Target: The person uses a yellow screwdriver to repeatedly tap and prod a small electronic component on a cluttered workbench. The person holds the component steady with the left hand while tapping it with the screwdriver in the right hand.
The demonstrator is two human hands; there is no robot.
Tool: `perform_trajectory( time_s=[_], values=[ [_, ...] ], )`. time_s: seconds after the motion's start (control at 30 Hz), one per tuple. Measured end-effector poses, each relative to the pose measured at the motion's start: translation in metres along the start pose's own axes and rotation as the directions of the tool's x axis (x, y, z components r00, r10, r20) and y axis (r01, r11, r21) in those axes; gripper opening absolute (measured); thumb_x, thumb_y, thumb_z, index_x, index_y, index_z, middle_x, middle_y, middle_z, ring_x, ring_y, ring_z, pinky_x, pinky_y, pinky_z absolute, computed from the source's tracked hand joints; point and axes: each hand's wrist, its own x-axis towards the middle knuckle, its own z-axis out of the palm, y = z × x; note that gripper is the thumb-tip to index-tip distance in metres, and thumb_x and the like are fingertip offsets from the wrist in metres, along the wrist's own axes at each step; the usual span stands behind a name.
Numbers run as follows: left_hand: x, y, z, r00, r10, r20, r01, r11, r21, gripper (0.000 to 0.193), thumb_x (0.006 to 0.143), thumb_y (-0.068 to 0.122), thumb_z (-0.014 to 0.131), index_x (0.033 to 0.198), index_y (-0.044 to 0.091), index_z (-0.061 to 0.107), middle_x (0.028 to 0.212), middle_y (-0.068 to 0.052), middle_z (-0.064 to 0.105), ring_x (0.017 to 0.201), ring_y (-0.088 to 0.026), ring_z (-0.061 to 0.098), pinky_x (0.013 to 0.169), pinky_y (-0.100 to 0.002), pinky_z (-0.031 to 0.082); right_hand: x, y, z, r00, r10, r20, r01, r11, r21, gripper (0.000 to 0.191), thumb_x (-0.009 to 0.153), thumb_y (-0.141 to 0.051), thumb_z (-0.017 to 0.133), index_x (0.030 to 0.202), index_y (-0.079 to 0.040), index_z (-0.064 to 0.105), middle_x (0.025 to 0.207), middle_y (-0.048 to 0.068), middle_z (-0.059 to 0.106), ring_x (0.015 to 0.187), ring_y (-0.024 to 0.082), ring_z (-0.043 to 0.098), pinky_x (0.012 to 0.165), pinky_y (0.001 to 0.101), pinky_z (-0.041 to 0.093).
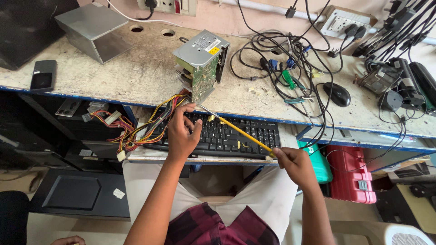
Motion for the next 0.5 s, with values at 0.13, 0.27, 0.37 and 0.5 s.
perform_trajectory(
  time_s=[0.13, 0.27, 0.37, 0.5],
  values=[
    [0.001, 0.0, 0.0, 1.0, -0.002, -0.001, 0.002, 1.0, -0.016, 0.033, 0.085, 0.003, 0.072, 0.111, 0.0, 0.052, 0.129, -0.013, 0.068, 0.063, -0.013, 0.058, 0.06, -0.027, 0.05, -0.013, -0.013, 0.005, 0.915, -0.312, -0.256, 0.301, 0.95, -0.083, 0.025, 0.076, -0.02, 0.086, 0.092, -0.002, 0.079, 0.068, 0.004, 0.067, 0.059, 0.011, 0.057, 0.056, 0.0276, 0.046],
    [0.001, -0.001, 0.0, 1.0, -0.004, 0.0, 0.004, 1.0, -0.009, 0.032, 0.085, 0.003, 0.072, 0.111, 0.0, 0.052, 0.129, -0.013, 0.068, 0.063, -0.013, 0.058, 0.059, -0.027, 0.049, -0.019, -0.028, 0.007, 0.705, -0.599, -0.379, 0.521, 0.801, -0.296, 0.032, 0.066, -0.016, 0.092, 0.091, -0.003, 0.079, 0.078, 0.006, 0.071, 0.071, 0.018, 0.062, 0.068, 0.031, 0.048],
    [0.0, -0.001, 0.001, 1.0, -0.009, -0.002, 0.009, 1.0, -0.009, 0.032, 0.085, 0.003, 0.072, 0.111, 0.0, 0.053, 0.129, -0.013, 0.068, 0.063, -0.012, 0.058, 0.059, -0.027, 0.049, -0.019, -0.025, 0.011, 0.709, -0.584, -0.396, 0.545, 0.81, -0.217, 0.028, 0.074, -0.019, 0.09, 0.092, -0.003, 0.076, 0.086, 0.005, 0.072, 0.075, 0.013, 0.067, 0.068, 0.0289, 0.052],
    [0.0, -0.001, 0.001, 1.0, -0.019, -0.003, 0.019, 1.0, -0.011, 0.032, 0.085, 0.003, 0.072, 0.111, 0.0, 0.053, 0.129, -0.013, 0.068, 0.062, -0.012, 0.056, 0.058, -0.027, 0.048, -0.013, -0.01, 0.009, 0.943, -0.238, -0.233, 0.207, 0.967, -0.147, 0.024, 0.081, -0.02, 0.083, 0.098, -0.003, 0.08, 0.072, 0.009, 0.069, 0.059, 0.014, 0.06, 0.056, 0.03, 0.05]
  ],
)
